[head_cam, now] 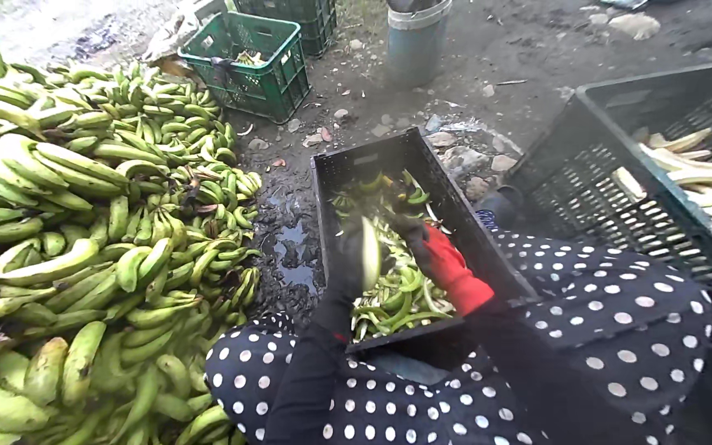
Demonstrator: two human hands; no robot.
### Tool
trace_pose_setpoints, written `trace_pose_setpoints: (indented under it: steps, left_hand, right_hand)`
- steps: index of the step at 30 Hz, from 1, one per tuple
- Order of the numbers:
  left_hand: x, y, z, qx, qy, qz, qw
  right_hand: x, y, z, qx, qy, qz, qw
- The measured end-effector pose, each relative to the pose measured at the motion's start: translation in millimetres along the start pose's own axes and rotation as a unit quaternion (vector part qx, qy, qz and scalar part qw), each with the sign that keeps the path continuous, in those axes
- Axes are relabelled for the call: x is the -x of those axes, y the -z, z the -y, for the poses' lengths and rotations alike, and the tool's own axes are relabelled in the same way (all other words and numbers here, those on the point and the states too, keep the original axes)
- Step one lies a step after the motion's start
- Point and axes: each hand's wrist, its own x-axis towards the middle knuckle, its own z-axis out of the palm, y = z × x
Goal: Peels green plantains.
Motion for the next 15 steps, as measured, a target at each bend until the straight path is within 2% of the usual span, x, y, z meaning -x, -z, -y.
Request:
trace_pose_setpoints:
  steps: [3,5,7,9,11,13,15]
  left_hand:
    - [-7.6,9.8,2.4,0.239,-0.004,-0.009,0.971]
    - [-5.5,10.7,-1.8,0.319,0.062,-0.042,0.945]
    - [-6.5,11.5,-0.3,0.337,0.087,-0.037,0.937]
    - [-8.1,10.1,4.7,0.263,0.051,-0.039,0.963]
    - [-7.4,11.7,14.0,0.099,-0.028,-0.047,0.994]
    - [-6.2,11.6,15.1,-0.062,-0.050,-0.047,0.996]
    - [1.2,5.9,9.3,-0.140,-0.076,0.016,0.987]
  right_hand:
    - [23.4,-12.8,-7.8,0.063,0.094,-0.062,0.992]
    - [33.2,-24.2,-16.9,0.109,0.168,-0.119,0.973]
    - [35.6,-26.6,-19.0,0.121,0.180,-0.139,0.966]
    - [35.3,-18.2,-7.9,0.114,0.109,-0.076,0.985]
    - [25.3,-12.5,2.7,0.063,0.037,-0.006,0.997]
    - [8.5,-13.5,2.8,-0.010,0.009,0.028,1.000]
    - [-6.1,-12.4,-3.5,-0.068,-0.014,0.061,0.996]
